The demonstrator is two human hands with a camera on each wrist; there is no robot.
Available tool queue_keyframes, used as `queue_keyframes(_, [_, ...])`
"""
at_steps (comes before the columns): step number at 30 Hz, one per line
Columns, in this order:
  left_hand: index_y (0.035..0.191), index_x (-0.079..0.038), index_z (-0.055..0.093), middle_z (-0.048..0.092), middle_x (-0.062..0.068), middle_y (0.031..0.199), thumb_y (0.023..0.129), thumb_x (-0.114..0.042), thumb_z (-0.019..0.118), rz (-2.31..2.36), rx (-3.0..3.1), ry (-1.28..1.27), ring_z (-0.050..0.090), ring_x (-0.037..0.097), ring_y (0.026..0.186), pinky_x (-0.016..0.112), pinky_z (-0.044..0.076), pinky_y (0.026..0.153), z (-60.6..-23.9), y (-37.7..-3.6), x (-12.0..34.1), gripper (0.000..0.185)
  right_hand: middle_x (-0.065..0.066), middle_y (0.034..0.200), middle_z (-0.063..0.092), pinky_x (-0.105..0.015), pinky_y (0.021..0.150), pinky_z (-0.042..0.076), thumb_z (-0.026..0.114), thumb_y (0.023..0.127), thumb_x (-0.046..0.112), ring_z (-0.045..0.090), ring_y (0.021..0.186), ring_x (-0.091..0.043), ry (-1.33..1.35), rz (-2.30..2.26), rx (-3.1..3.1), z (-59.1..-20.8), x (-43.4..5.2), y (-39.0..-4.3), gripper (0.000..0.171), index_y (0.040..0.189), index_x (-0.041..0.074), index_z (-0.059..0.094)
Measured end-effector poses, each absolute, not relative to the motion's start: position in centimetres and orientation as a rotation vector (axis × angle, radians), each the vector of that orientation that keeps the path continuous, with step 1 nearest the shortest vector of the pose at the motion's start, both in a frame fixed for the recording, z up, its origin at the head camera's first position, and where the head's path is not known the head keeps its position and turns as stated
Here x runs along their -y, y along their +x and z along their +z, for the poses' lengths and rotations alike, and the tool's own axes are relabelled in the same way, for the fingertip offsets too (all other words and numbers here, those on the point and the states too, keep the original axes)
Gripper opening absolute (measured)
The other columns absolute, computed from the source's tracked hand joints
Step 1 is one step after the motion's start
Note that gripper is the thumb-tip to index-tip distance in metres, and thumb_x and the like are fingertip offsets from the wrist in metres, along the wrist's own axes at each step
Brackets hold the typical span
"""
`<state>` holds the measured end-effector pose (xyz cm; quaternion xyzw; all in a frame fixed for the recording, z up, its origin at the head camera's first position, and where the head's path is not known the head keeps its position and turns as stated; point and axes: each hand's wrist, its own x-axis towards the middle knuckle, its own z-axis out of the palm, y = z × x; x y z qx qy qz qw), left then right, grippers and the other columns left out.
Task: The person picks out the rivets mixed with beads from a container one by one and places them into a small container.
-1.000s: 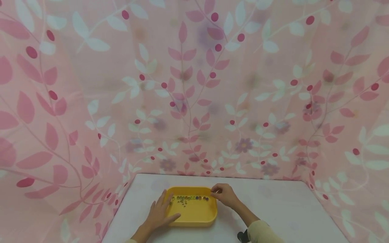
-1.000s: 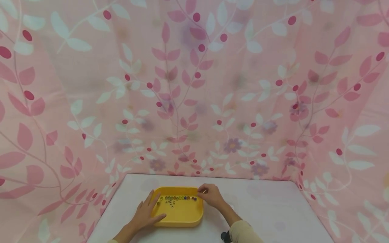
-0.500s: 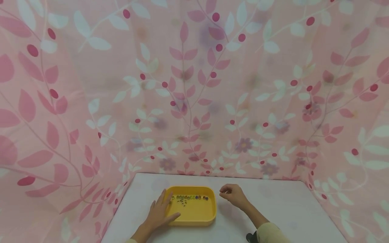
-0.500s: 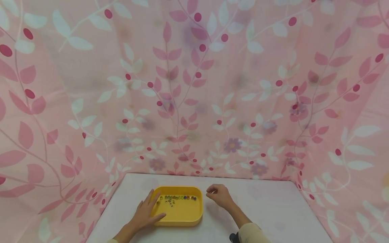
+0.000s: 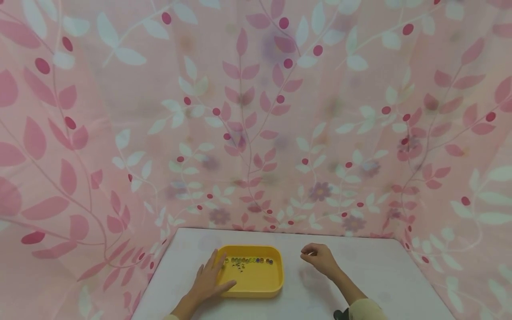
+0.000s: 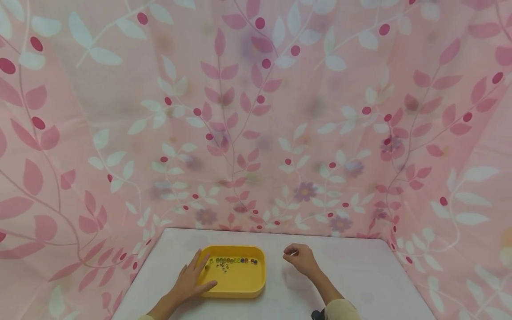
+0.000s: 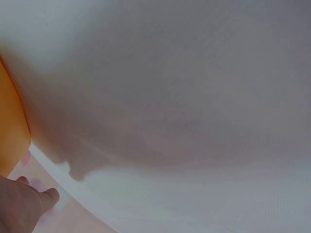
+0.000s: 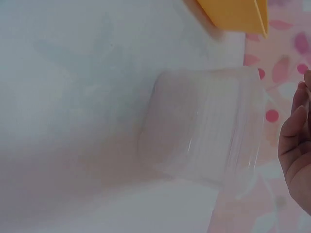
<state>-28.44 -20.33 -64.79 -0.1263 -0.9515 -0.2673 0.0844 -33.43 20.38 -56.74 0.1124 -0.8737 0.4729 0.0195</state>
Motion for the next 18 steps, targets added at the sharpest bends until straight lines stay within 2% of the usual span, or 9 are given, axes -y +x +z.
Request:
queue_keyframes(10, [0.155, -0.016, 0.034, 0.021, 0.026, 0.161, 0.082, -0.062, 0.068, -0.778, 2.821, -0.378, 0.038, 0.049, 0.138, 0.077, 0.027, 0.103, -64.4, -28.2, 20.2, 0.093, -0.008, 0.090, 0.073, -0.023, 0.062, 0.051, 0.076, 0.085, 0.010, 0.061, 0.071, -0.010, 0.252, 1.463, 2.691, -57.9, -23.2, -33.0, 0.013, 0.093, 0.002, 0.073])
queue_keyframes(18, [0.156, -0.016, 0.031, 0.018, 0.025, 0.162, 0.083, -0.062, 0.067, -0.802, 2.838, -0.375, 0.038, 0.049, 0.138, 0.077, 0.025, 0.104, -64.1, -28.2, 20.1, 0.093, -0.006, 0.088, 0.073, -0.023, 0.060, 0.050, 0.078, 0.084, 0.010, 0.060, 0.069, -0.011, 0.164, 1.476, 2.681, -58.5, -24.0, -32.8, 0.013, 0.093, 0.002, 0.073])
